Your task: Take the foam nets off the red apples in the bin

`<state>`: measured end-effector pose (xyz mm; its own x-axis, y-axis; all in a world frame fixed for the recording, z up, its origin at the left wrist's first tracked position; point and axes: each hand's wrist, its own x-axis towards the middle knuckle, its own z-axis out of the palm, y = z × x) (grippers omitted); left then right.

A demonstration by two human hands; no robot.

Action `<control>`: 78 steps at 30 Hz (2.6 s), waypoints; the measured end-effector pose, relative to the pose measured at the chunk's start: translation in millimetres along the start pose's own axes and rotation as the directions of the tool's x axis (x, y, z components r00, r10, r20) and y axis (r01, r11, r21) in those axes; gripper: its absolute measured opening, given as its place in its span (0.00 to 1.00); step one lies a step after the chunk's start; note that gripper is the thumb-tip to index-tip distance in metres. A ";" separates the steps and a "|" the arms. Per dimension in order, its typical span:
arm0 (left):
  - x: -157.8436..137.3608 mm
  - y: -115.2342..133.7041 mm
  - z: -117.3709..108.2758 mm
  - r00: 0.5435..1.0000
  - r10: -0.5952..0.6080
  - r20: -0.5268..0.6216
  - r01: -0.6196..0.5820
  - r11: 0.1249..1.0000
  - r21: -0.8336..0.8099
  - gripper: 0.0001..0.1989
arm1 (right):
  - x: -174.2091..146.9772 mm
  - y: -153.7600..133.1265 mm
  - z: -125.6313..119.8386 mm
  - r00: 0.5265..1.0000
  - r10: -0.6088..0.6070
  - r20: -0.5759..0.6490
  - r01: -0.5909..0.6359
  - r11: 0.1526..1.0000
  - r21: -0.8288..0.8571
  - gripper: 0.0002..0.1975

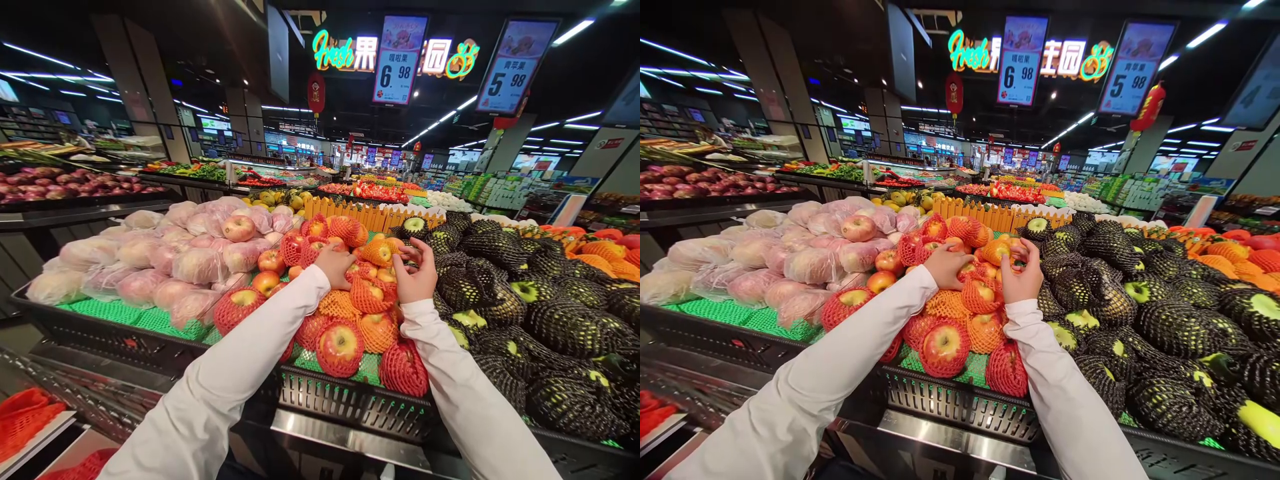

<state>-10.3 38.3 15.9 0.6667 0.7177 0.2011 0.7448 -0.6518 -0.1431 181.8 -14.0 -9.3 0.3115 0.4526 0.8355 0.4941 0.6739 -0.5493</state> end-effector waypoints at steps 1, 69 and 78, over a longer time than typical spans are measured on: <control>-0.4 0.8 -0.1 1.000 -0.004 0.012 0.004 1.000 0.007 0.36 | 0.4 0.7 -0.3 1.000 -0.001 -0.007 0.001 1.000 0.006 0.29; -17.5 -8.6 -27.8 0.925 0.059 -0.375 -0.258 0.823 -0.506 0.18 | 32.4 35.8 2.6 0.835 0.490 -0.249 -0.549 0.765 -0.335 0.22; -11.0 -3.3 -16.8 0.889 0.030 -0.457 -0.275 0.833 -0.481 0.14 | 19.1 52.2 17.8 0.808 0.523 0.272 -0.512 0.851 -0.117 0.17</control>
<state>-20.6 28.5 30.5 0.6020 0.5066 0.6172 0.4231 -0.8579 0.2915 199.1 40.3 -22.3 0.2892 0.8771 0.3836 0.3558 0.2735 -0.8937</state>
